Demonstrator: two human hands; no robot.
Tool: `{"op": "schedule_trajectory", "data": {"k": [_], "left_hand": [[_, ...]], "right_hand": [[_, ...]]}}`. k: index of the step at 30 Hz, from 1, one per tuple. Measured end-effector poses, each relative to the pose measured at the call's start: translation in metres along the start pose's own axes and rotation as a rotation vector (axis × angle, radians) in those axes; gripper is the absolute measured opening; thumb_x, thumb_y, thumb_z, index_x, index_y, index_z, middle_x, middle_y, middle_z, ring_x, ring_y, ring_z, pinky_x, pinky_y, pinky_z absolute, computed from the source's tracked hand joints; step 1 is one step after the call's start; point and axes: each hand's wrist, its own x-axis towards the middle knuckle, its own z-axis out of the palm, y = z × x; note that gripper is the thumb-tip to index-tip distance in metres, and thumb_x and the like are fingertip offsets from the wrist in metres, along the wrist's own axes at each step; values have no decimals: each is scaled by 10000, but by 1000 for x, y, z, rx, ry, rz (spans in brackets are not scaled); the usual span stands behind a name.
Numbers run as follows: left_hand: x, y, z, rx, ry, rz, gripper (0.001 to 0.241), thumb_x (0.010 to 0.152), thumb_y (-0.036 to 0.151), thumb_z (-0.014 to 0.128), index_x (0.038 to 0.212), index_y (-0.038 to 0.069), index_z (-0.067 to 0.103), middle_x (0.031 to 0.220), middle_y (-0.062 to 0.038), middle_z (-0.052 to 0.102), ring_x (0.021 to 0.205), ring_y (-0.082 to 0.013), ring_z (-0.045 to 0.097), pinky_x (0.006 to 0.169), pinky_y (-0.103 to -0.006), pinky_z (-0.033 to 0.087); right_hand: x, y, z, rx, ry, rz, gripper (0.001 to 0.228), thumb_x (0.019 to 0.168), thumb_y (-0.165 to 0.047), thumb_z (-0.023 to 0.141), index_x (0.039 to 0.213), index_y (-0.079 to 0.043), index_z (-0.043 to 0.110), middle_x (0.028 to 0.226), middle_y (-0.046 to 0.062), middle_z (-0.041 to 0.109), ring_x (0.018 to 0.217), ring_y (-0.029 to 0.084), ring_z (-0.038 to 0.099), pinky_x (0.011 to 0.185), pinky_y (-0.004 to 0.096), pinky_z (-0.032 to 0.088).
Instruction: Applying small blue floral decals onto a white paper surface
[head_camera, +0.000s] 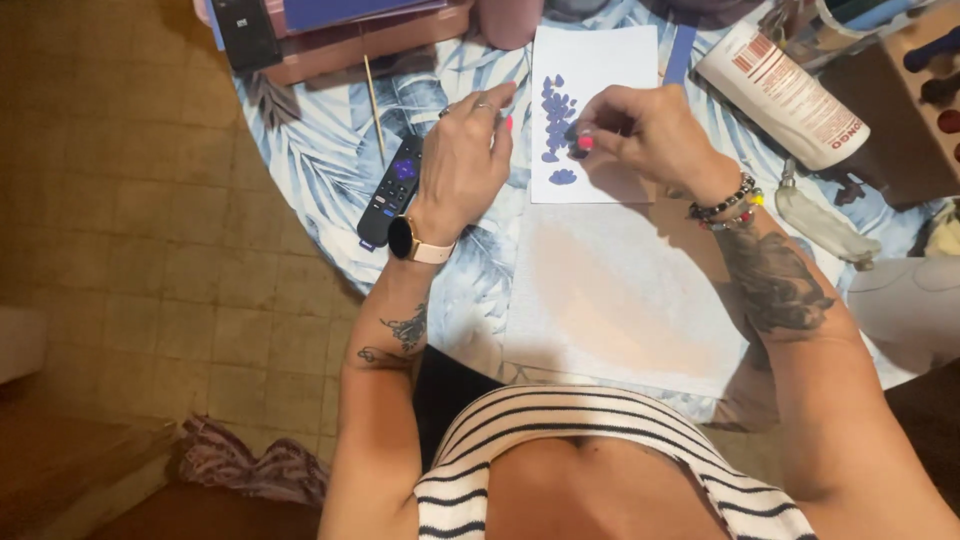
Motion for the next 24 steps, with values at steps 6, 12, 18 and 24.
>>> {"op": "schedule_trajectory", "data": {"k": [6,12,18,24], "left_hand": [[-2,0,3,34,-108,6,257,792,83,463,1010,23,585,955,-119,597,792,-301,581,576,-415,470],[-4,-4,11,127,-158,16,252,741,101,536,974,26,598,1057,-99,533,822,-326,546,645,-427,459],[-3,2,13,127,-201,29,195,687,88,626,877,46,610,972,-67,541,820,-306,510,611,-397,456],[-4,3,20,177,-217,87,141,673,146,644,786,71,604,936,-81,495,810,-321,465,562,-396,432]], "right_hand": [[2,7,13,-13,-80,69,54,830,-27,578,839,-52,624,752,39,627,603,121,548,556,221,426],[1,20,21,-176,-75,45,61,819,-161,617,843,-106,629,895,50,423,852,216,375,740,357,329],[1,8,24,-196,-78,162,65,828,-179,563,810,-145,616,895,20,384,882,203,323,689,389,200],[0,15,29,-227,-65,151,163,850,-259,572,795,-106,587,893,25,390,877,205,318,699,389,197]]}}
